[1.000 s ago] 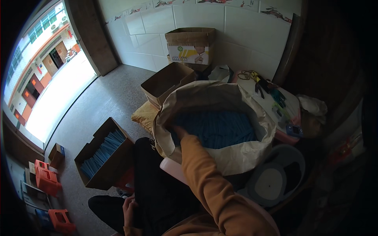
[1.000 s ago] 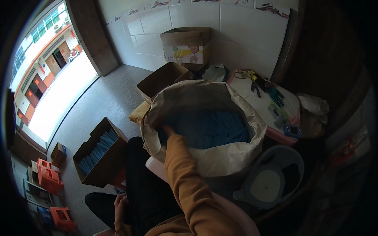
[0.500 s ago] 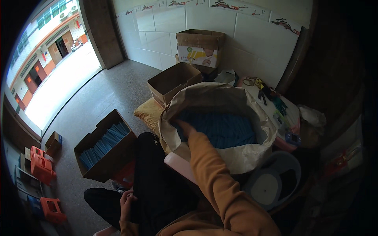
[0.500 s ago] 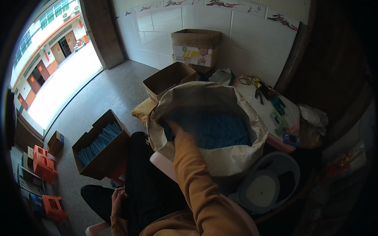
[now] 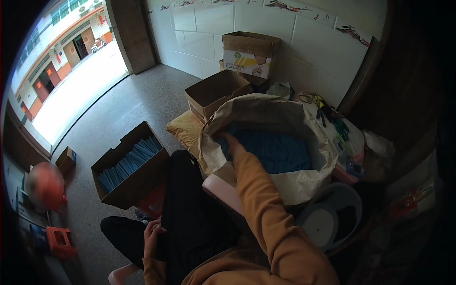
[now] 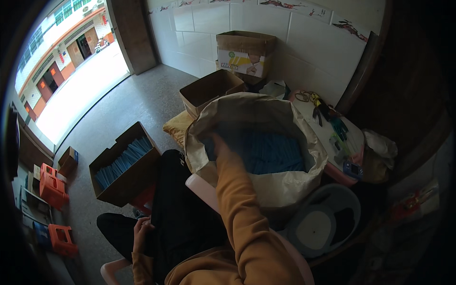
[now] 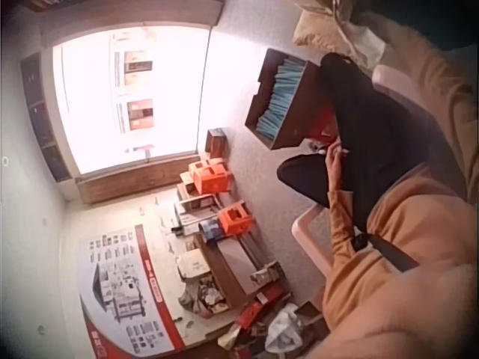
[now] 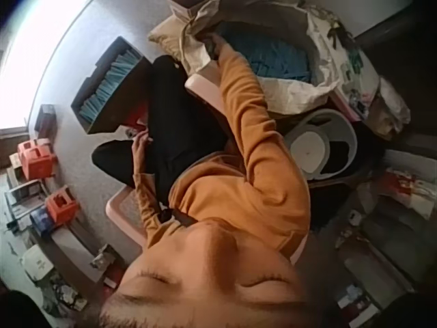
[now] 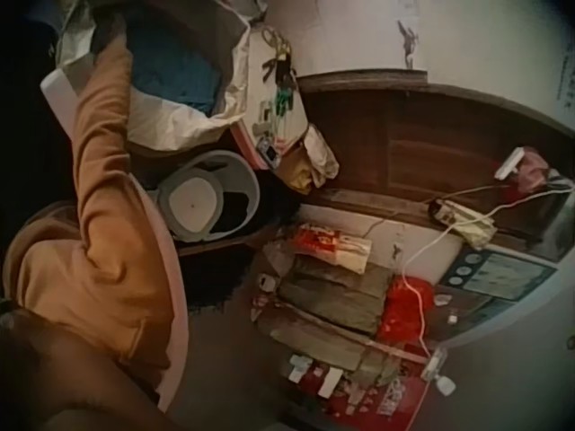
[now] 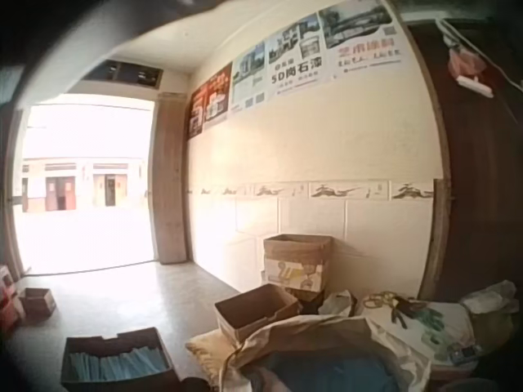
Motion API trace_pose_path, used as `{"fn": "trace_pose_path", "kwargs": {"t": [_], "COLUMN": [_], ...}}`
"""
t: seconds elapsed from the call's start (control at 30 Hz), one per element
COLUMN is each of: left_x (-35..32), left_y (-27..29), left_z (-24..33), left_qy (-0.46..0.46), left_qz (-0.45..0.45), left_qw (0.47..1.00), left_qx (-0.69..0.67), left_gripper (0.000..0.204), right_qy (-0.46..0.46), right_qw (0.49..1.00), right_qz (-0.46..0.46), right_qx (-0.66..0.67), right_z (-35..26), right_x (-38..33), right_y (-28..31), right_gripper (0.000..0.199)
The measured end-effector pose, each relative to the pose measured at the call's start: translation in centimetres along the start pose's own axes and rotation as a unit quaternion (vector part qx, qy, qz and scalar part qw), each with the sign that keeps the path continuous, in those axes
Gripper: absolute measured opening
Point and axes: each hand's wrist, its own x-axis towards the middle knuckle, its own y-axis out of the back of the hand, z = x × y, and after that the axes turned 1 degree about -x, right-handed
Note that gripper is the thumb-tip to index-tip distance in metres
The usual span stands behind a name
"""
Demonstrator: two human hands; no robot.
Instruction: The person gathers blue plastic components from a large bag and a cardboard box, then sorts and bundles them by hand. They repeatedly align the pieces into groups before placing the completed bundles into a separate box.
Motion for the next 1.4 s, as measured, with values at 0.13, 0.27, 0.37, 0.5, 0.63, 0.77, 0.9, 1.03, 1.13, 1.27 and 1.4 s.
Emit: {"fn": "trace_pose_path", "kwargs": {"t": [0.13,0.27,0.37,0.5,0.63,0.77,0.9,1.03,1.13,1.27,1.4], "left_x": [-0.1,0.1,0.0,-0.2,-0.3,-0.1,-0.2,0.0,-0.1,-0.2,-0.2], "left_y": [0.4,0.5,0.5,0.4,0.3,0.3,0.2,0.2,0.4,0.3,0.6], "left_z": [-0.1,-0.1,-0.1,0.0,0.1,0.0,0.1,-0.1,-0.2,-0.1,-0.3], "left_qy": [-0.013,-0.028,-0.026,-0.038,-0.055,-0.049,-0.051,-0.066,-0.072,-0.092,-0.146], "left_qz": [0.018,0.019,0.036,0.049,0.049,0.057,0.062,0.063,0.068,0.071,0.082], "left_qw": [1.0,0.999,0.998,0.998,0.997,0.997,0.996,0.996,0.994,0.992,0.984], "left_qx": [-0.01,-0.034,-0.038,-0.027,-0.023,-0.033,-0.031,-0.026,-0.044,-0.044,-0.062], "left_gripper": [0.023,0.022,0.021,0.022,0.021,0.02,0.018,0.018,0.018,0.017,0.016], "right_qy": [0.11,-0.066,-0.081,-0.012,0.033,0.074,0.063,0.124,0.193,0.28,0.188], "right_qw": [0.99,0.966,0.916,0.939,0.942,0.941,0.943,0.933,0.944,0.934,0.978], "right_qz": [0.033,0.156,0.308,0.28,0.297,0.297,0.3,0.328,0.267,0.222,0.079], "right_qx": [-0.076,0.194,0.244,0.198,0.15,0.144,0.13,0.077,0.011,-0.003,0.055], "right_z": [1.4,-0.4,-4.6,-10.1,-12.1,-12.7,-13.8,-14.6,-18.1,-23.5,-25.8], "right_x": [-1.9,-2.5,-4.4,-7.0,-8.3,-8.4,-9.1,-8.4,-10.2,-13.7,-14.9], "right_y": [4.2,6.2,5.5,6.1,5.7,5.4,4.9,5.3,3.7,1.5,0.9], "right_gripper": [0.033,0.017,0.013,0.009,0.007,0.007,0.009,0.012,0.016,0.024,0.031]}}
